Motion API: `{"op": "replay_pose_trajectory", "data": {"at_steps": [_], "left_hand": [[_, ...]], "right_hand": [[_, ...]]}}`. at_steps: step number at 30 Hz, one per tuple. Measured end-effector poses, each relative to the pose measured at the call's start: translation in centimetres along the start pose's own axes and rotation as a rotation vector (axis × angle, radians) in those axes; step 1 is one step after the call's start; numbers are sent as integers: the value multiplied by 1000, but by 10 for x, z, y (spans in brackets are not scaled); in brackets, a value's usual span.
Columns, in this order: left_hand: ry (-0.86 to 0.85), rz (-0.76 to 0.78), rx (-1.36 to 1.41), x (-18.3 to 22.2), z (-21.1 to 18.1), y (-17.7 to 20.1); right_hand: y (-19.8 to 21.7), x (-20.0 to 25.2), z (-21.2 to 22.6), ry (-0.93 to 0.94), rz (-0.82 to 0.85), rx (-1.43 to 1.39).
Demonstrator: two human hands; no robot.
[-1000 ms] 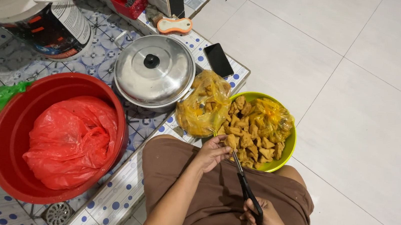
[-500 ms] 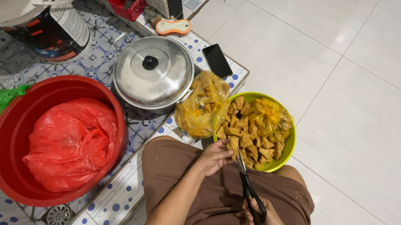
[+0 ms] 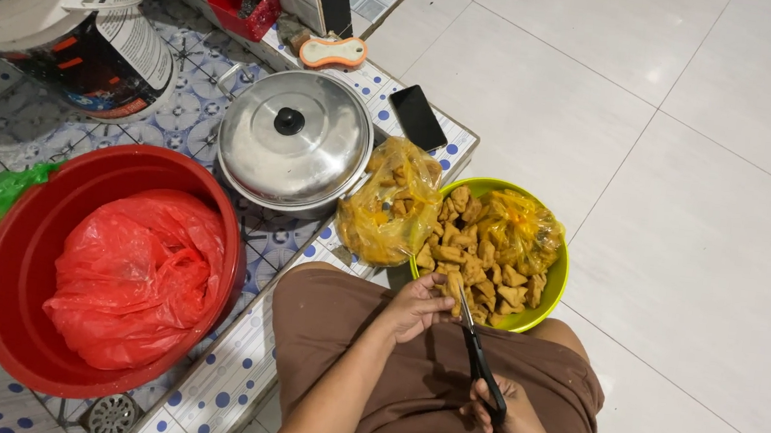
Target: The person is preparing stuffed tofu by cutting open fried tofu puffs with scissors and filling them with a yellow mixture.
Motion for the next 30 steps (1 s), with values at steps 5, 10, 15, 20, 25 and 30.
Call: {"op": "replay_pose_trajectory", "data": {"at_steps": [5,10,15,20,25,30], "left_hand": [[9,-64,-69,5,-8,-2],[8,-67,-158,4,-15,-5],[31,-66,-227,5,-16,-8],[75,-89,-225,3,-10,-3],[70,-132,-247,3,-11,0],[83,-258,-365,-1,-7,12]], "right_hand": [[-2,3,7,56,57,18],[5,1,4,25,14,1],[5,0,2,52,43,-46],[12,-3,-5,0,-10,-66],[16,-3,-5,-81,-72,-43],[30,-7,-8,-117,17,-91]]}}
Point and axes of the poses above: each hand's wrist, its own x-axis away from the middle knuckle, its own y-axis out of the back of the hand, z = x × y, the point moved 7 cm from there along -x, towards the middle knuckle, and after that the axes turned 4 degrees about x, right-handed, at the moved point
